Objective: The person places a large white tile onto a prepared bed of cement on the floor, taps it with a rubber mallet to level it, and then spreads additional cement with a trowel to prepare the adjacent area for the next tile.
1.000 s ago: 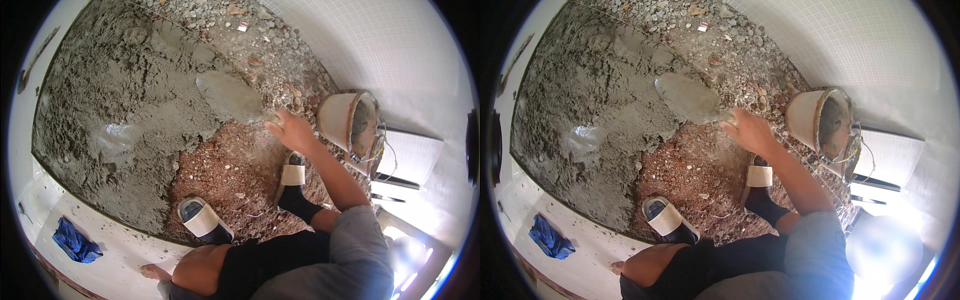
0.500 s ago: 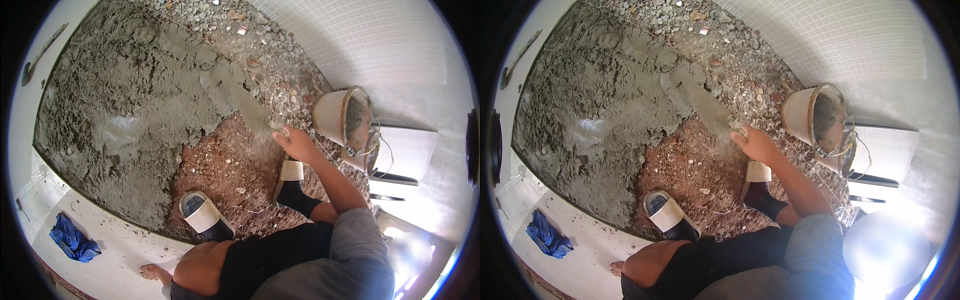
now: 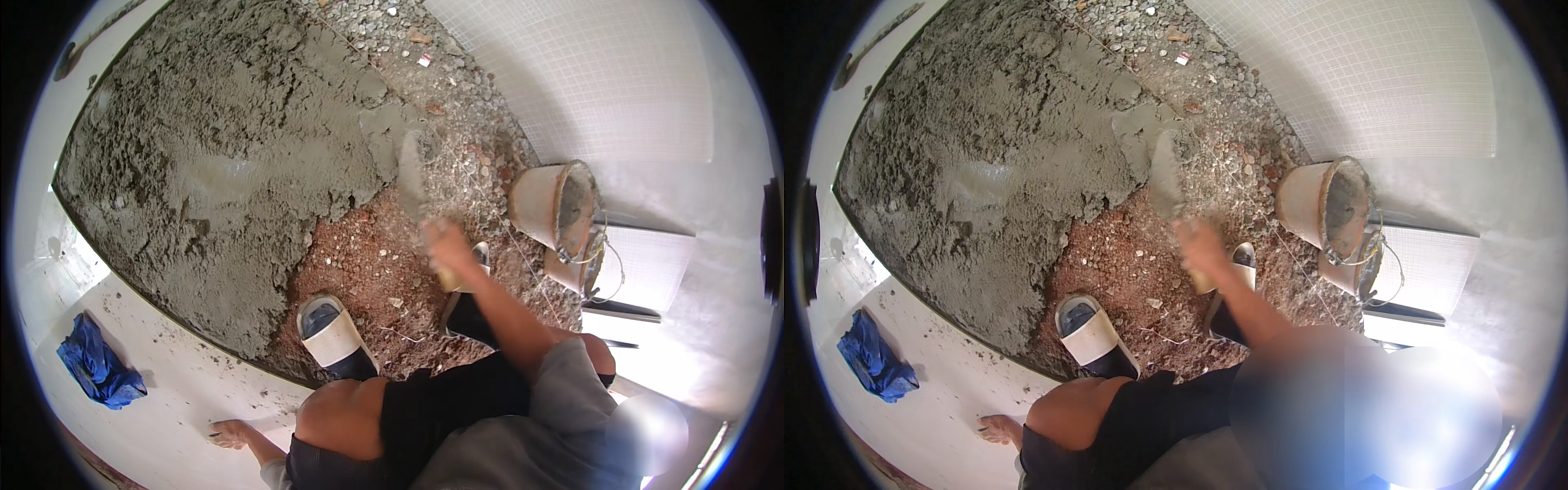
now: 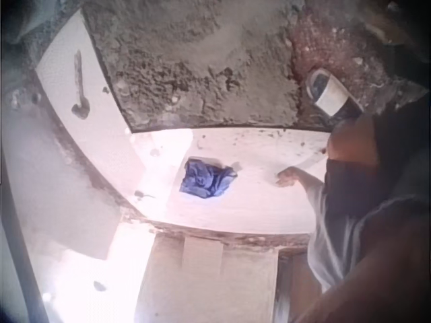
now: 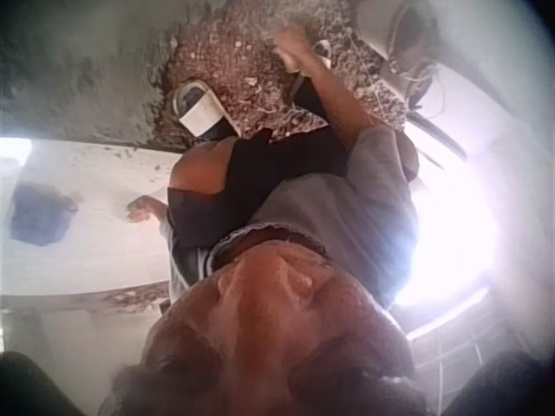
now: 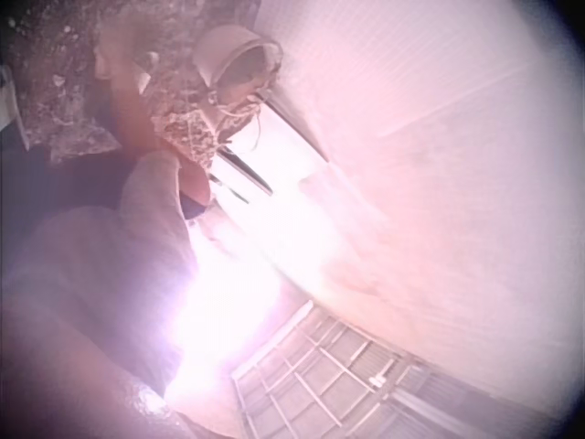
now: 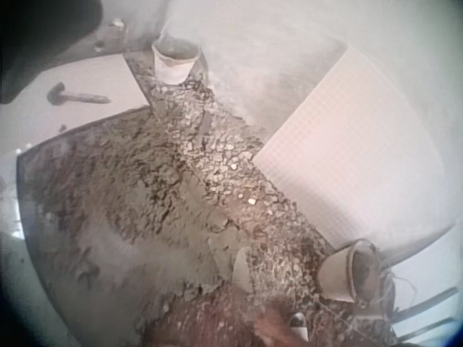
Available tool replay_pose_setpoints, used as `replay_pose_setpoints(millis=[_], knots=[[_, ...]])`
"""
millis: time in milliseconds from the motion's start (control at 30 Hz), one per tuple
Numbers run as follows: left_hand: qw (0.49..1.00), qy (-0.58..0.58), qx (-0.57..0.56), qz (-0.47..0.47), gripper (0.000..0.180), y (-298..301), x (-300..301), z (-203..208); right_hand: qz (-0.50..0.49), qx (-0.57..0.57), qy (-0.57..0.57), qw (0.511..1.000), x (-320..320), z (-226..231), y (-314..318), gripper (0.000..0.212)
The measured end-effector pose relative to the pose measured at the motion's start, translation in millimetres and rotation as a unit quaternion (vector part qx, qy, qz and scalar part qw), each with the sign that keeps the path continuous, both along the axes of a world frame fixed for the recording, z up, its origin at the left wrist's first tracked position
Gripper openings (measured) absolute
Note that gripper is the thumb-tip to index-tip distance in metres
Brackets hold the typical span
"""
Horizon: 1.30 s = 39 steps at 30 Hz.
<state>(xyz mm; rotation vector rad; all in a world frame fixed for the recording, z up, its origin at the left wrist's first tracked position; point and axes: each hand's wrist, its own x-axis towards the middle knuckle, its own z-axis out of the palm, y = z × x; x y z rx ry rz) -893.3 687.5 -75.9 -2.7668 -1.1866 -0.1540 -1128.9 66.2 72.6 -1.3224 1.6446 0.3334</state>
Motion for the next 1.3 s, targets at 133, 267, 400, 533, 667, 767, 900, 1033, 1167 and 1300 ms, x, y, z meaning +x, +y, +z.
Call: replay_pose_setpoints(millis=[133,267,400,533,667,767,900,1033,1167,1300], knots=[[1.000,-0.006,-0.011,-0.008,0.068,-4.7,-1.2,3.0,0.175,-0.187,0.005,0.967,10.1,5.8,56.9,0.064],[1.000,-0.002,-0.005,-0.014,0.069,-6.1,-2.1,5.6,0.217,-0.184,0.127,0.950,16.2,25.3,17.5,0.057],[1.000,-0.005,-0.019,-0.007,0.068,-7.4,-0.7,5.9,0.380,-0.236,0.166,0.879,64.8,28.5,-63.7,0.049],[1.000,-0.004,-0.021,-0.010,0.067,-14.8,0.8,10.3,0.351,-0.187,0.259,0.880,74.0,17.4,-84.1,0.051],[1.000,-0.004,-0.024,0.000,0.067,-20.3,-0.3,13.7,0.315,-0.208,0.222,0.899,42.6,16.4,-67.1,0.054],[0.999,-0.004,-0.033,-0.013,0.066,-18.6,-2.8,11.9,0.290,-0.263,0.163,0.906,36.6,29.7,-72.9,0.056],[0.999,-0.025,-0.016,-0.037,0.070,-15.6,-5.5,9.1,0.171,-0.155,0.105,0.967,58.6,44.0,-74.8,0.051],[0.999,-0.023,-0.038,-0.028,0.069,-16.1,-6.6,11.3,0.157,-0.078,0.050,0.983,50.0,23.9,13.6,0.052],[0.999,-0.012,-0.037,-0.029,0.070,-16.4,-3.1,10.8,0.309,-0.097,0.064,0.944,13.4,31.2,56.0,0.056],[1.000,0.007,-0.017,0.001,0.071,-11.9,-4.0,7.3,0.213,-0.060,-0.005,0.975,52.4,54.1,-14.7,0.054]])
